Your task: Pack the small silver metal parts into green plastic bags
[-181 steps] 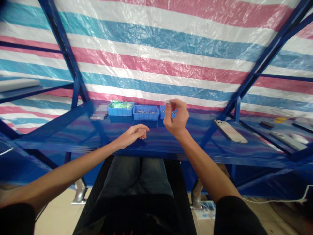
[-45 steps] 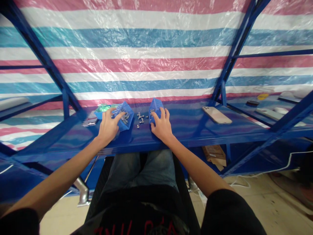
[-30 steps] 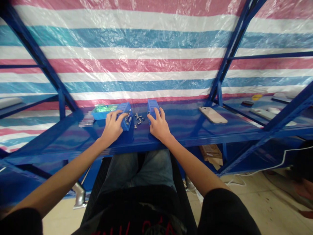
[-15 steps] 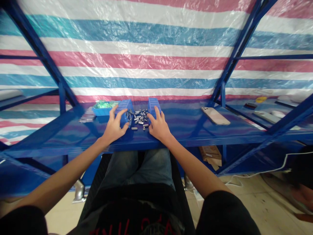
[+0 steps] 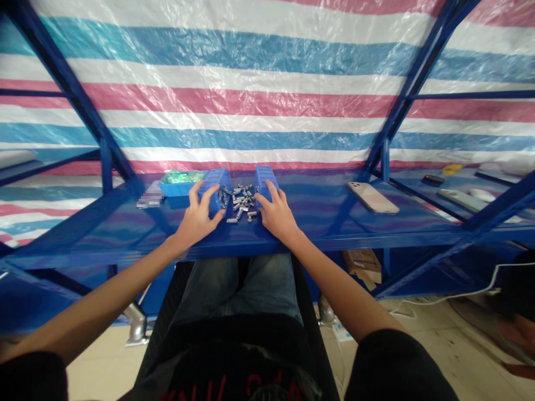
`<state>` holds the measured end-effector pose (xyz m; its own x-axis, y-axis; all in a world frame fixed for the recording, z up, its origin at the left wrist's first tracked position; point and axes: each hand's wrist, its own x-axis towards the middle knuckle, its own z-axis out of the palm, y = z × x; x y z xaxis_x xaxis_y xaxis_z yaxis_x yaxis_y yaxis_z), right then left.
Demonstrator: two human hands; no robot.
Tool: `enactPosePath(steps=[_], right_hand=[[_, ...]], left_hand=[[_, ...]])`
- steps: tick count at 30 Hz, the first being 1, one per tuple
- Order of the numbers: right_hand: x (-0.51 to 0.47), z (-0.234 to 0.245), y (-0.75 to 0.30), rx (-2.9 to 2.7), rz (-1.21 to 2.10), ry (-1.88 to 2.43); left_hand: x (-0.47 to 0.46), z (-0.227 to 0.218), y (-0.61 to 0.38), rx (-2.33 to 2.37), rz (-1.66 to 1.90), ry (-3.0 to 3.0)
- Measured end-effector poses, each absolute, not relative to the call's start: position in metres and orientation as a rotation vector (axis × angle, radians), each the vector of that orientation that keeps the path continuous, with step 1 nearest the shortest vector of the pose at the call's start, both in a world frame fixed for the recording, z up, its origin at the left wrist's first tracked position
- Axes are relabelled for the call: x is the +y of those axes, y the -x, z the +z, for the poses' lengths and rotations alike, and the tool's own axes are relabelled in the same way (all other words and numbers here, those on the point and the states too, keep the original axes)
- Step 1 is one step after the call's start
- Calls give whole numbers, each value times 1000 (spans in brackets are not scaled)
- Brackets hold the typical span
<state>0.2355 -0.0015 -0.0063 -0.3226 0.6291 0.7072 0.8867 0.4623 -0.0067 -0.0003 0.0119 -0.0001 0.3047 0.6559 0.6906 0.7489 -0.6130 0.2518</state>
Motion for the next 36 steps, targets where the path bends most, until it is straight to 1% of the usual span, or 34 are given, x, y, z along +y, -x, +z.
enactPosePath(steps=[22, 30, 36], right_hand=[[11, -3, -241, -2032, -359, 1278], [9, -3, -243, -2046, -400, 1291], [4, -7, -239, -2027, -465, 1240]], left_hand=[[13, -2, 2, -1289, -1221, 2472], [13, -2, 2, -1292, -1245, 2479], [22, -4, 5, -1463, -1407, 2421]])
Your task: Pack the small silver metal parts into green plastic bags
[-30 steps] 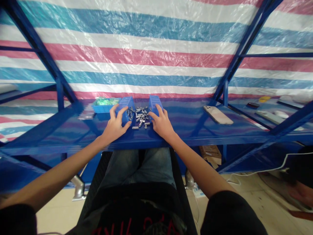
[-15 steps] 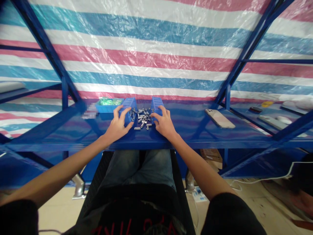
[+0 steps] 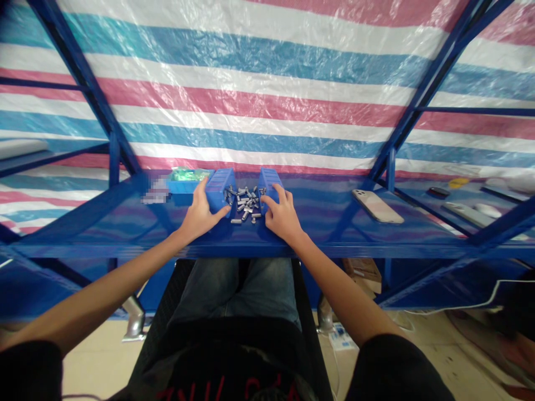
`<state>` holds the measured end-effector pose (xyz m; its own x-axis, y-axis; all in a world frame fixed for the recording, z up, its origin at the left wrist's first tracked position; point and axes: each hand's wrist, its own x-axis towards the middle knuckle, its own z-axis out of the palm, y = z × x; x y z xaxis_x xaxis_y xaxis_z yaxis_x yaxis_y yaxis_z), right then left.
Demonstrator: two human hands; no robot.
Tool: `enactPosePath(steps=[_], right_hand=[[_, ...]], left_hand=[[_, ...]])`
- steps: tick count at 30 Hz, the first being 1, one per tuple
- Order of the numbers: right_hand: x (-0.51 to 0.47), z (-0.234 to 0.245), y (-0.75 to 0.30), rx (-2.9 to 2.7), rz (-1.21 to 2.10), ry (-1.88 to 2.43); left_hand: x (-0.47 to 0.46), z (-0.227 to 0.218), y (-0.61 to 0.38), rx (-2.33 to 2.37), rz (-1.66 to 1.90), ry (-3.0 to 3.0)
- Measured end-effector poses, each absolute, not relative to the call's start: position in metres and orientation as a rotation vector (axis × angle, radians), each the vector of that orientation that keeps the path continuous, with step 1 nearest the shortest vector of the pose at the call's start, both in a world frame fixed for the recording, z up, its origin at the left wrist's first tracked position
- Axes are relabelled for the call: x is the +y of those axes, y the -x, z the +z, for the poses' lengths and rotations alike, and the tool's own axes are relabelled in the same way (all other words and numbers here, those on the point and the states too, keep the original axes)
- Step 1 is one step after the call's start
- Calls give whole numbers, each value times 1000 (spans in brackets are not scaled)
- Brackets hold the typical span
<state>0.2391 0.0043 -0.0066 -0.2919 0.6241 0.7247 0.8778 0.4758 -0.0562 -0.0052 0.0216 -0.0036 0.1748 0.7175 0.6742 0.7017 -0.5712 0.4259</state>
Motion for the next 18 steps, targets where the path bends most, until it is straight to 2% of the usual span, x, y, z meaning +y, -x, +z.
enactPosePath(steps=[9, 18], right_hand=[[7, -7, -238, -1756, -288, 1323], [7, -6, -242, -1736, -221, 1364]], left_hand=[[18, -3, 7, 1467, 1208, -2423], [16, 0, 10, 1476, 1255, -2392]])
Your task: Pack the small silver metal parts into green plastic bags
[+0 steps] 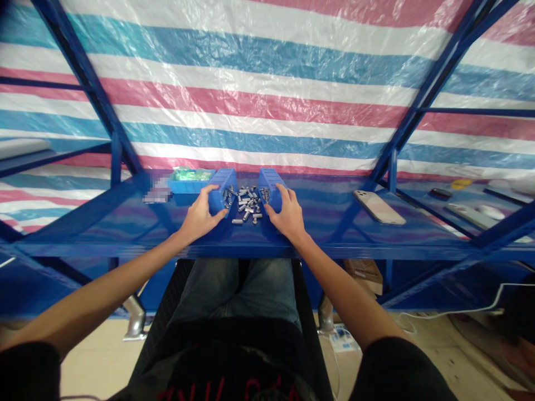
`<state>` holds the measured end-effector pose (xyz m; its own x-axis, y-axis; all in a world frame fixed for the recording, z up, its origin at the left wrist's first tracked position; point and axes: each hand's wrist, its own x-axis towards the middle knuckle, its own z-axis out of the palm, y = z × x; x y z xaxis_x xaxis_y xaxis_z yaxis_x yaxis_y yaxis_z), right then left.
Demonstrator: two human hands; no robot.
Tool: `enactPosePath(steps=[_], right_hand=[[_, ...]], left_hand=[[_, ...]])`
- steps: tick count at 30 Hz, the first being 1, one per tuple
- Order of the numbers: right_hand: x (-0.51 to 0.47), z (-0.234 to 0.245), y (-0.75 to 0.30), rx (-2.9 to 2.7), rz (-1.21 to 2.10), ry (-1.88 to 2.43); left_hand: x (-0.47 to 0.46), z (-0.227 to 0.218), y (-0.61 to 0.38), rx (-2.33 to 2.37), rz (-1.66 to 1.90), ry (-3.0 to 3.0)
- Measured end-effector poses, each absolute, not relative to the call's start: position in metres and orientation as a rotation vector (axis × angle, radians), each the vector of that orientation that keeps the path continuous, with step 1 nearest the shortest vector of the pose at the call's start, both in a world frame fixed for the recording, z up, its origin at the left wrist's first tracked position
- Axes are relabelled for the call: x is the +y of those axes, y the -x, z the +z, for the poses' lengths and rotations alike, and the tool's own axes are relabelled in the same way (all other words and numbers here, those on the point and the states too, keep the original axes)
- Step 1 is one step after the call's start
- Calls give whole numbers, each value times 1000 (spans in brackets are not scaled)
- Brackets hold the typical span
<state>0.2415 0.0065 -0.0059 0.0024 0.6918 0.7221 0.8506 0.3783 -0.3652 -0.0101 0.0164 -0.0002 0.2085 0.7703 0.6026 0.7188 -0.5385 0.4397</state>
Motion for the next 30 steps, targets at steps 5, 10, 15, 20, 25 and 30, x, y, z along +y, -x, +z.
enactPosePath(steps=[5, 10, 15, 20, 25, 30], right_hand=[[3, -4, -239, -1738, -232, 1399], [1, -3, -238, -1764, -269, 1381], [1, -4, -238, -1776, -279, 1356], [2, -5, -239, -1795, -298, 1364], [2, -4, -238, -1810, -313, 1347], [1, -3, -238, -1824, -320, 1363]], left_hand=[[10, 3, 7, 1553, 1241, -2411], [9, 4, 6, 1564, 1253, -2436], [9, 5, 6, 1552, 1258, -2442], [7, 6, 6, 1577, 1249, -2442], [7, 6, 6, 1589, 1245, -2447], [7, 7, 6, 1584, 1246, -2441]])
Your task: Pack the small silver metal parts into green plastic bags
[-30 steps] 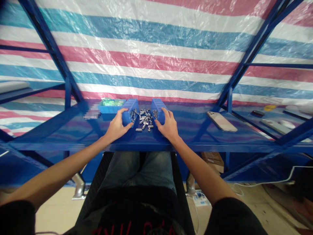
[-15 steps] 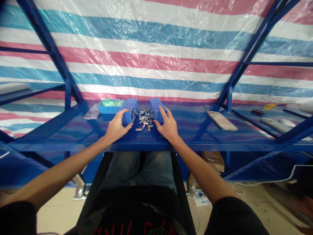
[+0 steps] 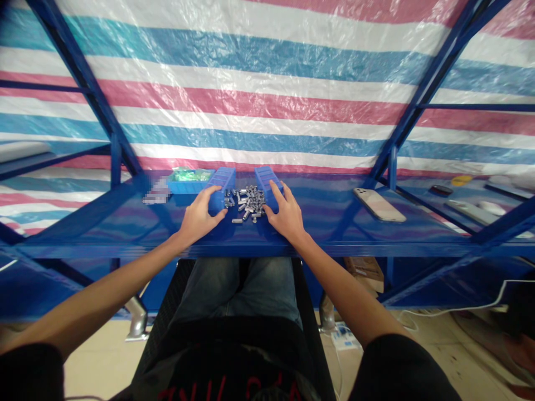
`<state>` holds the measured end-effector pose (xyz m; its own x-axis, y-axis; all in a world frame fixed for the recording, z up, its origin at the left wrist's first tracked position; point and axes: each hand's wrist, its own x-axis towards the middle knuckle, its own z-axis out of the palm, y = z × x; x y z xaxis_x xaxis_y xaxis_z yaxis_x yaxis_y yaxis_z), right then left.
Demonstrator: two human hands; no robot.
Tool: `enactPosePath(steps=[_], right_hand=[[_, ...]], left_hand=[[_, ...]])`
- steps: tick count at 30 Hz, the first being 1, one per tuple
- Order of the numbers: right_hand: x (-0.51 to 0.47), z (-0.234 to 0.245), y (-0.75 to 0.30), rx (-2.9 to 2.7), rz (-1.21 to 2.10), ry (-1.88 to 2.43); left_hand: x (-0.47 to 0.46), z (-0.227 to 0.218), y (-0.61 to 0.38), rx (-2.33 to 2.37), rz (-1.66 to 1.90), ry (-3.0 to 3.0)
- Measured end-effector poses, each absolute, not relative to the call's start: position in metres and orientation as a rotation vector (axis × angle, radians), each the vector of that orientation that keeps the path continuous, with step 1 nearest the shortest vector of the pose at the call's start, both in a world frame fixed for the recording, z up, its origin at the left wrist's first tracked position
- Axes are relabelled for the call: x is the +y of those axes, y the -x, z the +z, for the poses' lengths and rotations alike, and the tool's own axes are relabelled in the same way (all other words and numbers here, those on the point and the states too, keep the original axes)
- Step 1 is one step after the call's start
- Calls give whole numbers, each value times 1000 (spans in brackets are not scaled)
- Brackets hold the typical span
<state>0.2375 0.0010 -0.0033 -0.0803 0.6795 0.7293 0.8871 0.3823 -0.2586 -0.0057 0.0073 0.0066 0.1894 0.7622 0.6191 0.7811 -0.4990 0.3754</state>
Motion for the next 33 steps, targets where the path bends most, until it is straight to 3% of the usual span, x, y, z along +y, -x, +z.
enactPosePath(steps=[33], right_hand=[[0, -3, -237, -1835, -309, 1334]], left_hand=[[-2, 8, 0, -1611, -872, 2266]])
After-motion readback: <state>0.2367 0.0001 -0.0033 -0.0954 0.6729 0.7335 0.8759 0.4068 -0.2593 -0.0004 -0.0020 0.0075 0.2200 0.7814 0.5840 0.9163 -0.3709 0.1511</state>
